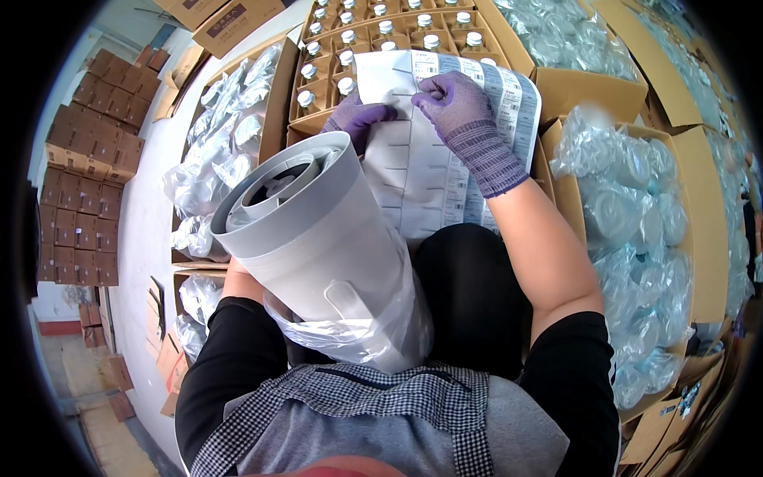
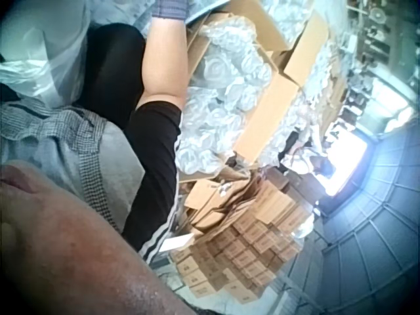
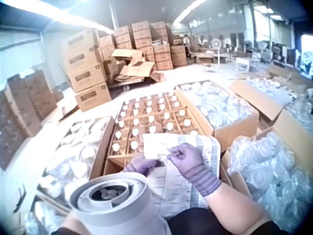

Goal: The person assembles vacuum flasks by removing plastic wrapping from components, inserting a reflective liner into the flask casing, and applying product labels to the exterior.

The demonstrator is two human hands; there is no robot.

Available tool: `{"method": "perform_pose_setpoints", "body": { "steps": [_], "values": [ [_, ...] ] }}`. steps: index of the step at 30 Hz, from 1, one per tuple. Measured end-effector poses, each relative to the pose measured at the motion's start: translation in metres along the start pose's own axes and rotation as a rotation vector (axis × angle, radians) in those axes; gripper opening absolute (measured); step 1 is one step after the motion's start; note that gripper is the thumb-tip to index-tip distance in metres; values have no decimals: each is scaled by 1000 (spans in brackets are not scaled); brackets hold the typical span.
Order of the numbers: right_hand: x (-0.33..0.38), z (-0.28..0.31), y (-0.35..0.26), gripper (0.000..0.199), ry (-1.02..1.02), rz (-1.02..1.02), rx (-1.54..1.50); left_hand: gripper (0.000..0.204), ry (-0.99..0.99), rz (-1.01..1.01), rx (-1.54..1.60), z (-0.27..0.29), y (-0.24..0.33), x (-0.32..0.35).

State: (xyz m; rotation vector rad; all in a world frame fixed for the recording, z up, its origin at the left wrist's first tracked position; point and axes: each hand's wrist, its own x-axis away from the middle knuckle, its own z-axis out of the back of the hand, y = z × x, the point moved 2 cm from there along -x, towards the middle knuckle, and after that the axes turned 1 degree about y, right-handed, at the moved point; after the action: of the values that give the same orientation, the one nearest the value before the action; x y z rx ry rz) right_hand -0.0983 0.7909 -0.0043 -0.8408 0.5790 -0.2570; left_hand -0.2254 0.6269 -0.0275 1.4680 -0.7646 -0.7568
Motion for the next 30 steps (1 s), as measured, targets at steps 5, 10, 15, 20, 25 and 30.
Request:
{"method": "perform_pose_setpoints", "body": {
  "steps": [5, 10, 15, 20, 25, 30],
  "values": [
    [-3, 18, 16, 22, 49, -333, -441, 36, -13, 116, -63, -4, 17, 7],
    [-1, 63, 55, 36, 530, -552, -1130, 56, 71, 202, -529, 10, 5, -6],
    [36, 100, -35, 39, -121, 89, -1253, 81, 409, 113, -671, 67, 27, 11],
    [92, 126, -121, 43, -111, 315, -757, 54, -194, -601, 9, 20, 161, 146],
    [110, 97, -169, 58, -299, 434, -804, 58, 348, -909, -513, -29, 178, 226],
    [123, 71, -172, 65, -479, 509, -704, 82, 336, -628, -689, -66, 193, 258]
  ]
}}
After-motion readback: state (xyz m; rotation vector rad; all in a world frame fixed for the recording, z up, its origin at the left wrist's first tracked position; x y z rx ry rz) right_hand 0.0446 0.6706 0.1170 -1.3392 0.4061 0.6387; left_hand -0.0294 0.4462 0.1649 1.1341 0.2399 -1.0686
